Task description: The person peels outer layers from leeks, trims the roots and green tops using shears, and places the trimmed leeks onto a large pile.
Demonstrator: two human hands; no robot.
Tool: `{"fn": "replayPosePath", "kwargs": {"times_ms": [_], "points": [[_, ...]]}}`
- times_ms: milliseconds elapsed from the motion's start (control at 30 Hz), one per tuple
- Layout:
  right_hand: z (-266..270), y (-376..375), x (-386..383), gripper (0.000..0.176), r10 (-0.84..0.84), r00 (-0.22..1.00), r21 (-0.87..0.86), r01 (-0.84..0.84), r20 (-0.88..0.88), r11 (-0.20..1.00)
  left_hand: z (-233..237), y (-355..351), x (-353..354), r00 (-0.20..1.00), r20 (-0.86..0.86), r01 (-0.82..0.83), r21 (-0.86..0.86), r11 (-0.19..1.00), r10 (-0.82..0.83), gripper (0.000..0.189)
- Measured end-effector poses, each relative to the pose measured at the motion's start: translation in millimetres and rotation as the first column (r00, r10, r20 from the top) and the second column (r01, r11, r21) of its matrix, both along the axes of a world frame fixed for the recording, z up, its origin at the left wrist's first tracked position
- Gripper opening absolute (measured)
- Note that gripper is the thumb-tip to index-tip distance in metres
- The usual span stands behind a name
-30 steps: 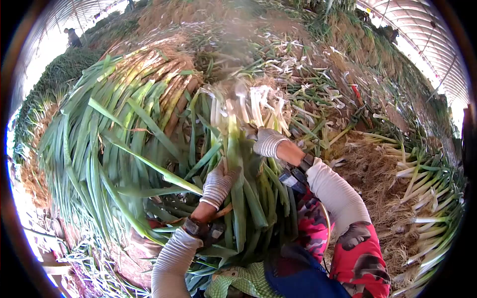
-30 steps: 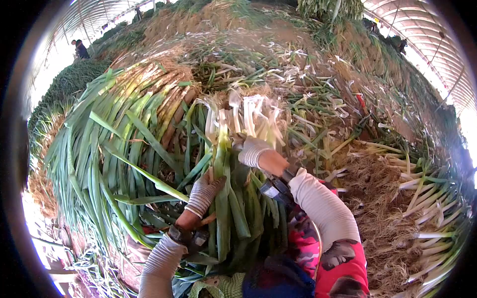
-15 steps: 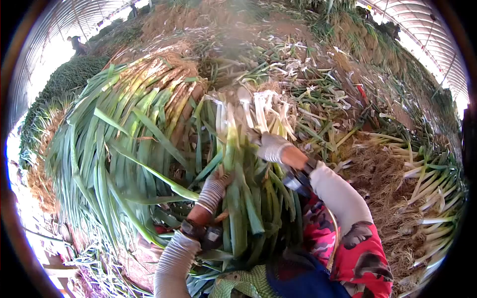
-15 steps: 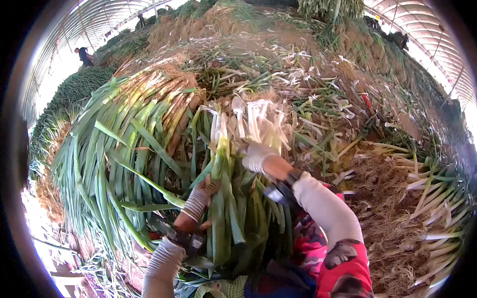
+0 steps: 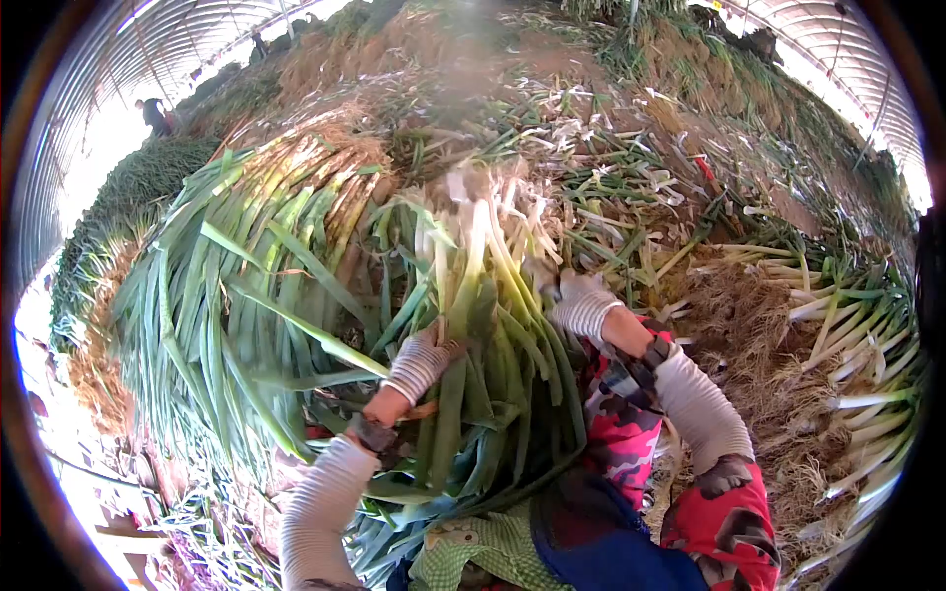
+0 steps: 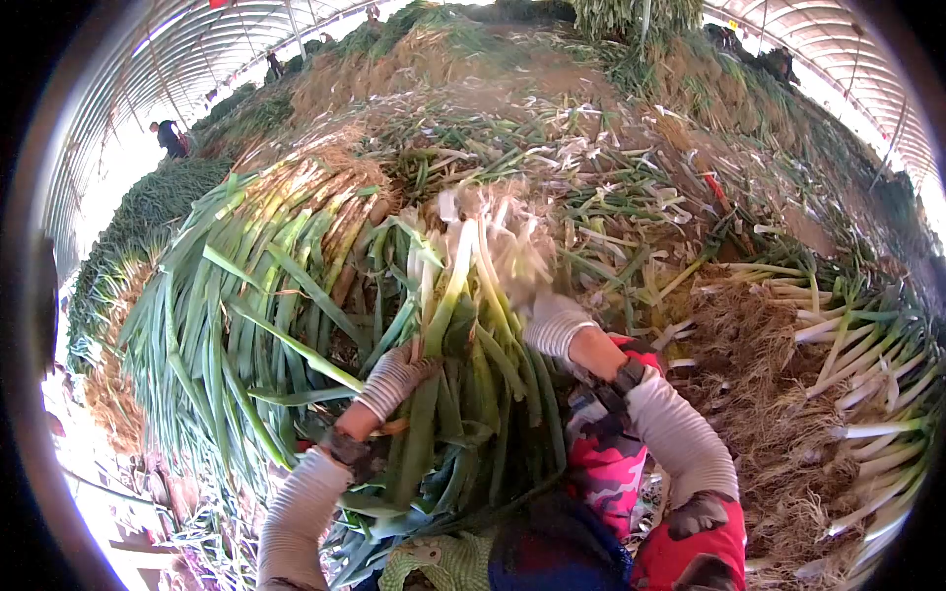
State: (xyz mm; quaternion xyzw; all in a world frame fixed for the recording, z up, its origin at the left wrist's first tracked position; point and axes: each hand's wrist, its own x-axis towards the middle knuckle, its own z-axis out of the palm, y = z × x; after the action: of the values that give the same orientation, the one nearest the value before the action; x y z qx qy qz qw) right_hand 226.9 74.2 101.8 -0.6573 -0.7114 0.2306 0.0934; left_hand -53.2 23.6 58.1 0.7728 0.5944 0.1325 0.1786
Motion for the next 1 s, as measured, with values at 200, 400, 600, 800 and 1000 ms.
{"fn": "replayPosePath", "kwargs": {"times_ms": [200, 400, 600, 800, 1000], "points": [[29, -7, -16, 0.033, 0.123, 0.991, -0.248, -0.134, -0.061, 0.959, 40, -31, 37, 0.987, 0.059, -0.138, -0.173, 0.975, 0.15, 0.058], [29, 12, -39, 0.03, 0.128, 0.958, -0.347, -0.215, -0.257, 0.913, 29, -53, 16, 0.976, 0.212, 0.004, -0.243, 0.97, 0.049, 0.068], [-11, 45, -44, 0.042, 0.309, 0.943, -0.084, -0.321, -0.126, 0.943, 84, -13, -40, 0.985, 0.139, 0.142, -0.301, 0.943, -0.104, 0.039], [-8, 42, -56, 0.06, 0.253, 0.948, -0.056, -0.268, -0.191, 0.962, 47, 125, -176, 0.677, -0.439, -0.615, 0.103, 0.782, 0.59, 0.062], [-11, 48, -56, 0.067, 0.212, 0.927, -0.184, -0.277, -0.309, 0.943, 12, 186, -216, 0.474, -0.593, -0.652, 0.259, 0.712, 0.651, 0.083]]}}
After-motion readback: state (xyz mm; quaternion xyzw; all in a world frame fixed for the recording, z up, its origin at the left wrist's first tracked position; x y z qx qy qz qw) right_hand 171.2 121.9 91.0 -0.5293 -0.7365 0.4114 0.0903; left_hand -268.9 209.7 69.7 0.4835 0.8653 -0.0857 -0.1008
